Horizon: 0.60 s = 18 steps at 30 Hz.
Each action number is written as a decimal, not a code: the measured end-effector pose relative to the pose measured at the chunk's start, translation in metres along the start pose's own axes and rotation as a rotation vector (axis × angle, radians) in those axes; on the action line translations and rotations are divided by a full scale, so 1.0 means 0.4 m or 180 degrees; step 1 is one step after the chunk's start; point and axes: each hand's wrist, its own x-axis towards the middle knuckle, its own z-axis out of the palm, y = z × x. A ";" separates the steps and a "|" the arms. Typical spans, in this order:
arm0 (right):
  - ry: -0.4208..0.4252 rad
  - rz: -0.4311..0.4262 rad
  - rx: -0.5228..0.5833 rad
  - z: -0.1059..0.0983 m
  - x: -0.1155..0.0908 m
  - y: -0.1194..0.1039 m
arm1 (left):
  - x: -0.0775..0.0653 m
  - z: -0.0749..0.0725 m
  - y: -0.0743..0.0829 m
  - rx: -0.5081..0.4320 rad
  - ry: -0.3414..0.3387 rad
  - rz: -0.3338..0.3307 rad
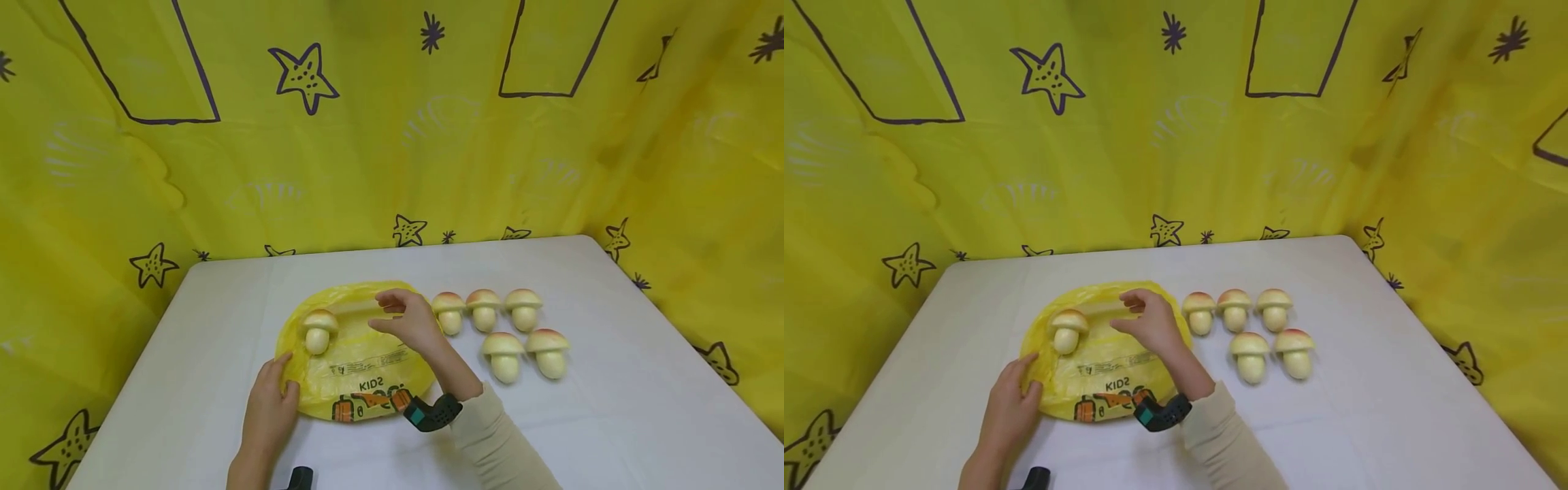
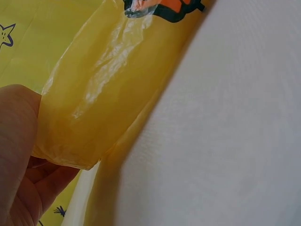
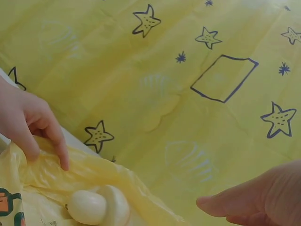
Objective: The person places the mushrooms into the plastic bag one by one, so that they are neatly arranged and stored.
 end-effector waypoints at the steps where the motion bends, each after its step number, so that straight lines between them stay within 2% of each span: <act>1: 0.0025 0.0008 0.0007 -0.004 -0.001 0.002 | -0.001 -0.001 0.001 -0.0001 0.0000 0.0001; 8: 0.0282 0.0018 0.0009 -0.050 -0.012 0.015 | -0.003 -0.003 0.002 0.0018 0.0014 -0.0001; 18: 0.0327 0.0166 -0.0013 -0.111 -0.029 0.036 | -0.003 -0.001 0.001 -0.0010 -0.0022 -0.0037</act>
